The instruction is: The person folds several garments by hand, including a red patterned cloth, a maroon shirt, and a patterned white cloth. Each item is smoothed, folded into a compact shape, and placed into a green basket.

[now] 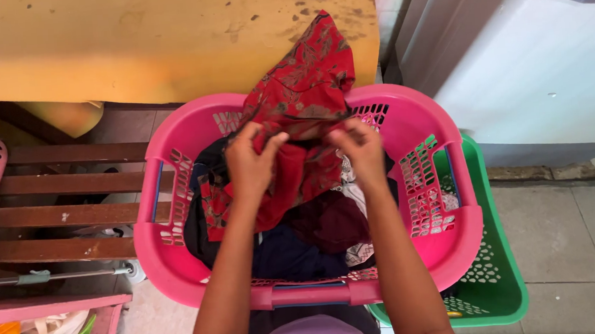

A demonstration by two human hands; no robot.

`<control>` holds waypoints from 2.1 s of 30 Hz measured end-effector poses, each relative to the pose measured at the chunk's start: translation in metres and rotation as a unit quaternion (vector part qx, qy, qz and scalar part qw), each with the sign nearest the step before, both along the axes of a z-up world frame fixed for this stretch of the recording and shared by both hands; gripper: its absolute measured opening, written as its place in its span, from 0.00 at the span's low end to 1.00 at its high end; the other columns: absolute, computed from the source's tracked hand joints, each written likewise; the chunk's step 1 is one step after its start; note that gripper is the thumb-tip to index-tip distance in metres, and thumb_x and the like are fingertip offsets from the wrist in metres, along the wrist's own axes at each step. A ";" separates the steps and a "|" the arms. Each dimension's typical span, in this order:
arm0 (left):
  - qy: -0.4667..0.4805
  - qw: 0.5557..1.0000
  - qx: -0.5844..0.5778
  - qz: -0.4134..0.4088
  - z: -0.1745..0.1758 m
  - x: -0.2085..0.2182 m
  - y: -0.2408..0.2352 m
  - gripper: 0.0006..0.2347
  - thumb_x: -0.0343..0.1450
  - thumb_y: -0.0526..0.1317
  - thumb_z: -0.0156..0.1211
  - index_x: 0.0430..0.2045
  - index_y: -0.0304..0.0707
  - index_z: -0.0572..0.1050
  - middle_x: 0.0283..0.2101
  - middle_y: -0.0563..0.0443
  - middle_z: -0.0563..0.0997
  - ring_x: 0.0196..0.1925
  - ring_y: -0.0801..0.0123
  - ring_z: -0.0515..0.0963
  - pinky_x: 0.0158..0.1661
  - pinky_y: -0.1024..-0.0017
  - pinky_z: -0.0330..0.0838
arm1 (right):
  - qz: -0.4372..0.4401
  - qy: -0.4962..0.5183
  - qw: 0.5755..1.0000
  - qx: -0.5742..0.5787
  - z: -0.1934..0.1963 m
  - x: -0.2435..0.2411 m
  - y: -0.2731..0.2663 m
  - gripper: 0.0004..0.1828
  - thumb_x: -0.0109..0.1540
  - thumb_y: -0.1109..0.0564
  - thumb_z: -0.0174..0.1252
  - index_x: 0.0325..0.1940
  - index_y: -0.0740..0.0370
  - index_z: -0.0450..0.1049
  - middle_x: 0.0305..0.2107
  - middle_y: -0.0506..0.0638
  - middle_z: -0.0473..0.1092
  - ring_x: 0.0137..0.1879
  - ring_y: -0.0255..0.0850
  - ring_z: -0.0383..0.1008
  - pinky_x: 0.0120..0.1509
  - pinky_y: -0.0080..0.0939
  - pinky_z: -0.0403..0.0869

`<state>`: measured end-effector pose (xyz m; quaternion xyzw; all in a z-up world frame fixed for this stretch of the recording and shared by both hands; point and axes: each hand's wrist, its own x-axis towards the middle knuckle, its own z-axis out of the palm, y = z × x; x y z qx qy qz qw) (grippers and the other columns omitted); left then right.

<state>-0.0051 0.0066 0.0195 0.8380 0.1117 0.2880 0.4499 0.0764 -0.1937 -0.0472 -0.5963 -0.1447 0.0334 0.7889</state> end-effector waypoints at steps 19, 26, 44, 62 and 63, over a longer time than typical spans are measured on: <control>0.117 0.974 -0.034 -0.191 -0.019 0.007 -0.015 0.15 0.66 0.49 0.75 0.28 0.35 0.81 0.28 0.45 0.84 0.30 0.69 0.83 0.35 0.71 0.75 | 0.045 -0.099 0.993 -0.035 0.104 -0.003 0.022 0.37 0.59 0.61 0.61 0.70 0.48 0.57 0.55 0.39 0.67 0.56 0.27 0.72 0.59 0.28 0.74; 0.104 0.963 -0.221 -0.115 -0.121 0.018 0.002 0.13 0.69 0.49 0.67 0.31 0.36 0.79 0.25 0.52 0.77 0.26 0.74 0.75 0.28 0.70 0.70 | -0.090 -0.179 0.945 -0.256 0.018 -0.037 0.034 0.17 0.61 0.58 0.70 0.50 0.62 0.72 0.36 0.48 0.71 0.41 0.34 0.71 0.45 0.36 0.71; -0.079 0.882 -0.329 -0.329 -0.093 0.015 -0.003 0.14 0.64 0.23 0.57 0.27 0.40 0.58 0.35 0.57 0.67 0.37 0.80 0.65 0.39 0.79 0.64 | 0.030 -0.112 0.967 -0.226 -0.007 -0.009 0.029 0.10 0.61 0.59 0.68 0.45 0.64 0.80 0.36 0.46 0.79 0.39 0.30 0.77 0.44 0.32 0.76; -0.075 0.948 -0.226 -0.210 -0.087 0.008 -0.025 0.10 0.63 0.27 0.58 0.28 0.37 0.63 0.29 0.54 0.65 0.32 0.79 0.63 0.36 0.78 0.63 | -0.200 -0.342 0.838 -0.375 -0.002 -0.027 0.039 0.06 0.62 0.63 0.65 0.42 0.63 0.76 0.30 0.52 0.74 0.32 0.45 0.76 0.35 0.41 0.73; -0.055 0.957 -0.220 -0.182 -0.085 0.007 -0.022 0.09 0.62 0.27 0.58 0.28 0.36 0.64 0.29 0.54 0.65 0.30 0.78 0.63 0.34 0.77 0.62 | -0.183 -0.278 0.860 -0.387 -0.007 -0.023 0.038 0.05 0.61 0.63 0.65 0.40 0.63 0.77 0.27 0.51 0.74 0.29 0.42 0.75 0.34 0.39 0.72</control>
